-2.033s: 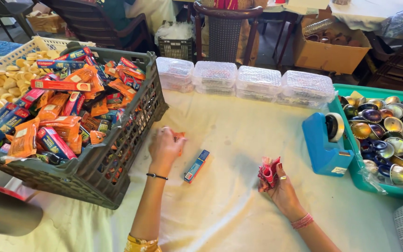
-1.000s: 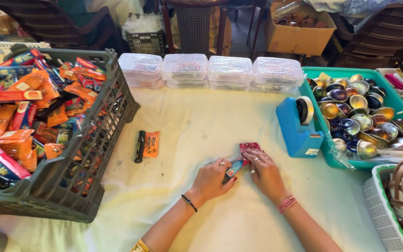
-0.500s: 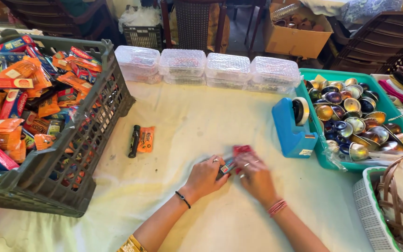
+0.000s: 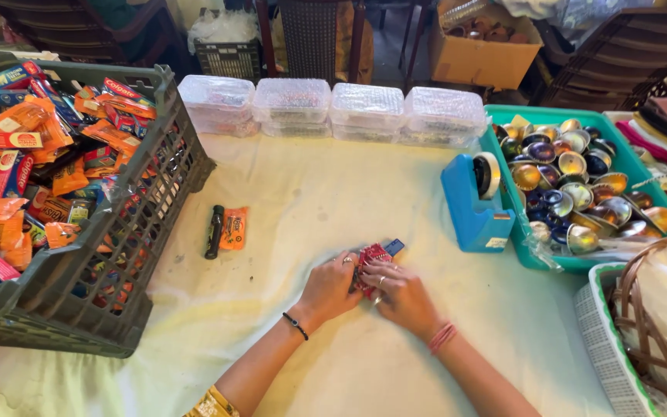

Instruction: The person places small packaged items, including a red packet and a blue box, into a clear plastic bag. They then put the bag into a small plastic container and wrap the container in bubble wrap, securing it with tape.

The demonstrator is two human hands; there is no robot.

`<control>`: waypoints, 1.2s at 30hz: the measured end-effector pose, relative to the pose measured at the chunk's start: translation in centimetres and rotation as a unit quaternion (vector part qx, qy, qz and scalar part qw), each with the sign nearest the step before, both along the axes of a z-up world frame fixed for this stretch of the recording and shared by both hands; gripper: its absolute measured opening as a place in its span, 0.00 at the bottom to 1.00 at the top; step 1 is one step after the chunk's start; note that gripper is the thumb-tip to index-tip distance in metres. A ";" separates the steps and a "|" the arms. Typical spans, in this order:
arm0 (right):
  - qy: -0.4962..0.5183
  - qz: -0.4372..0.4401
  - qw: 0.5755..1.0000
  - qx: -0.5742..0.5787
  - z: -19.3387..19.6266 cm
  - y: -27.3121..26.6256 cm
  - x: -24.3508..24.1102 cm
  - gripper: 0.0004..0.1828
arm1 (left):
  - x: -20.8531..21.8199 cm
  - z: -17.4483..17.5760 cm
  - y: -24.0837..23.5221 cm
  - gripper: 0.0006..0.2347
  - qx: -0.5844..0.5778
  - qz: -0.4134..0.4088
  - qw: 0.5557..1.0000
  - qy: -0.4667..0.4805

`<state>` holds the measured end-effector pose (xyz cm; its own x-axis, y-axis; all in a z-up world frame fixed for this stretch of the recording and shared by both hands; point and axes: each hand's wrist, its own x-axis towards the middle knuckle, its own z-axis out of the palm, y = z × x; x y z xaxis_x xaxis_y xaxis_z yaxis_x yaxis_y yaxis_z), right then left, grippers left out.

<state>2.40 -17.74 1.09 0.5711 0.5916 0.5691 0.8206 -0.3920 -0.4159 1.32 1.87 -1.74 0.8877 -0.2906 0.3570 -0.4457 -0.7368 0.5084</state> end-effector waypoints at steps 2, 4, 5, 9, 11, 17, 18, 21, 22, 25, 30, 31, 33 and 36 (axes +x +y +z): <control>0.058 -0.038 0.997 0.028 -0.8 -1.6 1.8 0.21 | -0.4 0.2 -0.3 0.15 0.007 0.009 1.000 -0.025; 0.107 -0.074 0.990 0.056 -2.1 -3.6 4.2 0.23 | -0.4 0.9 -0.3 0.12 0.013 0.018 0.998 -0.059; 0.125 -0.145 0.980 0.054 -3.2 -5.0 5.6 0.24 | -0.4 1.1 -0.3 0.12 0.014 0.037 0.996 -0.078; 0.103 -0.198 0.943 0.246 -5.1 -6.7 7.1 0.34 | 0.1 -0.1 -0.2 0.13 -0.005 0.066 0.988 -0.138; 0.078 -0.186 0.957 0.206 -3.1 -5.4 5.4 0.36 | 0.1 -0.2 -0.4 0.13 -0.001 0.058 0.989 -0.136; -0.041 -0.043 0.997 -0.048 -0.6 -1.0 1.8 0.36 | 0.1 -0.3 0.1 0.13 0.014 0.066 0.989 -0.129; -0.050 -0.051 0.994 -0.085 -0.4 -0.6 1.5 0.37 | 0.1 -0.5 0.0 0.13 0.013 0.067 0.991 -0.115; -0.055 -0.130 0.989 -0.042 0.5 -1.8 2.2 0.35 | 0.0 -0.6 -0.2 0.13 0.021 0.054 0.987 -0.151; -0.058 -0.130 0.989 -0.042 0.0 -2.3 2.6 0.35 | 0.1 -0.4 -0.2 0.13 0.021 0.054 0.986 -0.154; -0.026 -0.176 0.983 -0.043 -1.3 -3.2 3.1 0.33 | 0.0 0.2 -0.2 0.13 0.002 0.053 0.990 -0.131; -0.021 -0.195 0.978 -0.065 -1.0 -2.7 2.9 0.30 | -0.2 1.2 -0.2 0.14 -0.006 0.022 0.991 -0.133; -0.021 -0.196 0.978 -0.065 -1.2 -2.6 2.8 0.30 | -0.1 1.0 -0.1 0.14 -0.005 0.022 0.991 -0.132; -0.072 -0.185 0.978 -0.066 -1.4 -2.6 2.7 0.31 | 0.1 0.5 -0.1 0.13 -0.010 0.030 0.991 -0.127; -0.096 -0.087 0.987 -0.096 -1.2 -1.0 1.3 0.35 | 0.4 0.2 0.0 0.20 -0.028 0.022 0.986 -0.164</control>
